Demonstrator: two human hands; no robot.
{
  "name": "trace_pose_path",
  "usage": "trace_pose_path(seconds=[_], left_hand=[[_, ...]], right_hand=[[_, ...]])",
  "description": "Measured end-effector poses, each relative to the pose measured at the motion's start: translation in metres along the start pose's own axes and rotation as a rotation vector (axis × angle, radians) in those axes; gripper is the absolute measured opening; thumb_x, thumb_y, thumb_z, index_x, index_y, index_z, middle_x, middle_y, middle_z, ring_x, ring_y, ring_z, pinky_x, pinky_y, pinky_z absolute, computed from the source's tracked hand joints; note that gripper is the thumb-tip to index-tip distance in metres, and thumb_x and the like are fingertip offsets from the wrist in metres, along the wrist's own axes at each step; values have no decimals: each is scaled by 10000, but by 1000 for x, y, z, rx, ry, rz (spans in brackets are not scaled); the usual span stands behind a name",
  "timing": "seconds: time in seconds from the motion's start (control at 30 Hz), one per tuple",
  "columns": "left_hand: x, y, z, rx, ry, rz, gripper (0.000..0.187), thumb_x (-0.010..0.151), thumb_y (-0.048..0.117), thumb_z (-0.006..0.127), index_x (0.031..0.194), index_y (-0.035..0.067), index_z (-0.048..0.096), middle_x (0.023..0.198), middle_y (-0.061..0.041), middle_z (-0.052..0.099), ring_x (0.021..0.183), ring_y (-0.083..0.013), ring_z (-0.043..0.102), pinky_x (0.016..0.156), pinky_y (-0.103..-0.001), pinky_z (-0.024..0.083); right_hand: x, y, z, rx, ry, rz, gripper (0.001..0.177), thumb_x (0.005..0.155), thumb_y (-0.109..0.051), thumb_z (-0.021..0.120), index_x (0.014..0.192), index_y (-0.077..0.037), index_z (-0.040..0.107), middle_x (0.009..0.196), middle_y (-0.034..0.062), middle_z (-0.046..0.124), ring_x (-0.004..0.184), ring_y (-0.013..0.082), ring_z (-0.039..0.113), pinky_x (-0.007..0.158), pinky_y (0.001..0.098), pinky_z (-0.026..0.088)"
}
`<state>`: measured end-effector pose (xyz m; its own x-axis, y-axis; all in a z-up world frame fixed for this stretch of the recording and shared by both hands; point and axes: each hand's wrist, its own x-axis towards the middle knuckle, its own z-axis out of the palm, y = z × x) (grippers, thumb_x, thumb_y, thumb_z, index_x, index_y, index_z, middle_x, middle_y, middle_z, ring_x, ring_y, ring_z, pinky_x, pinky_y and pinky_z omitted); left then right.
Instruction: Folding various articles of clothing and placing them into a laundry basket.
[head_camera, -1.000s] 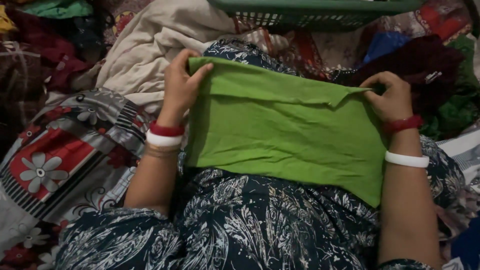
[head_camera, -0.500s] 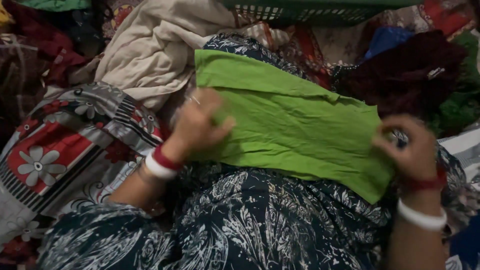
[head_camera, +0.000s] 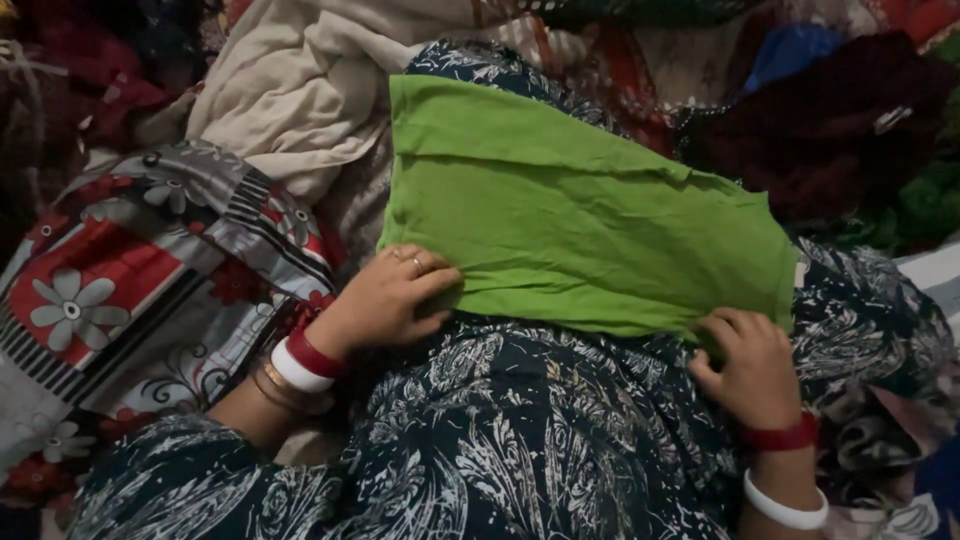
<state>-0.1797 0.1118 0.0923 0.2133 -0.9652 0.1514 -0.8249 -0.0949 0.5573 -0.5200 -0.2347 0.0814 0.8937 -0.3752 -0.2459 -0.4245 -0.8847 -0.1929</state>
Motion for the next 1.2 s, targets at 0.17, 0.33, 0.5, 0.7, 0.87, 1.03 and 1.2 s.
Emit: trace_pose_path(seconds=[0.17, 0.33, 0.5, 0.7, 0.87, 1.03, 1.2], left_hand=[[-19, -20, 11, 3, 4, 10, 529, 689, 155, 750, 1206, 91, 657, 1163, -113, 652, 1115, -318, 609, 977, -434, 470], [-13, -8, -5, 118, 75, -122, 459, 701, 108, 703, 1156, 76, 650, 1123, -114, 642, 1117, -324, 609, 994, -440, 467], [-21, -11, 7, 148, 114, -62, 540, 631, 166, 707, 1148, 27, 639, 1135, -185, 625, 1106, -368, 594, 951, -463, 449], [-18, -41, 11, 132, 186, -103, 311, 779, 58, 686, 1088, 86, 679, 1073, -95, 683, 1063, -303, 651, 1013, -441, 486], [13, -72, -5, -277, 386, -227, 247, 789, 61, 660, 1028, 33, 718, 999, -123, 735, 928, -258, 720, 851, -338, 564], [30, -100, 12, -678, 409, -688, 155, 930, 118, 701, 1022, -3, 727, 865, -21, 724, 782, -53, 609, 716, -243, 512], [26, -98, 17, -787, 462, -642, 222, 957, 159, 695, 1110, 1, 720, 952, 13, 729, 846, -31, 620, 767, -223, 518]], right_hand=[[-16, 34, 3, 243, 16, -39, 380, 779, -191, 758, 1145, -101, 713, 1248, 100, 666, 1212, 324, 597, 1052, 468, 475], [-12, 26, -11, 277, -51, -83, 489, 623, -74, 699, 1111, -98, 718, 1279, 100, 667, 1247, 345, 579, 1059, 476, 449], [-10, 29, 3, 109, -27, -66, 470, 660, -50, 706, 1128, -87, 683, 1300, 93, 655, 1265, 322, 603, 1092, 418, 486], [-12, 33, -32, 342, 1, 104, 316, 768, 10, 726, 1073, -72, 723, 1166, 103, 731, 1106, 279, 692, 967, 389, 533], [6, 70, -27, 807, 183, 218, 142, 917, -10, 678, 1055, -42, 671, 1070, 111, 728, 1016, 215, 706, 949, 337, 572], [47, 95, -5, 990, 292, 339, 268, 991, -39, 723, 1243, -64, 635, 1207, 43, 658, 1063, 155, 629, 900, 283, 511], [40, 92, -9, 989, 194, 404, 286, 976, -51, 716, 1248, -66, 628, 1164, 40, 668, 994, 145, 620, 808, 287, 497]])
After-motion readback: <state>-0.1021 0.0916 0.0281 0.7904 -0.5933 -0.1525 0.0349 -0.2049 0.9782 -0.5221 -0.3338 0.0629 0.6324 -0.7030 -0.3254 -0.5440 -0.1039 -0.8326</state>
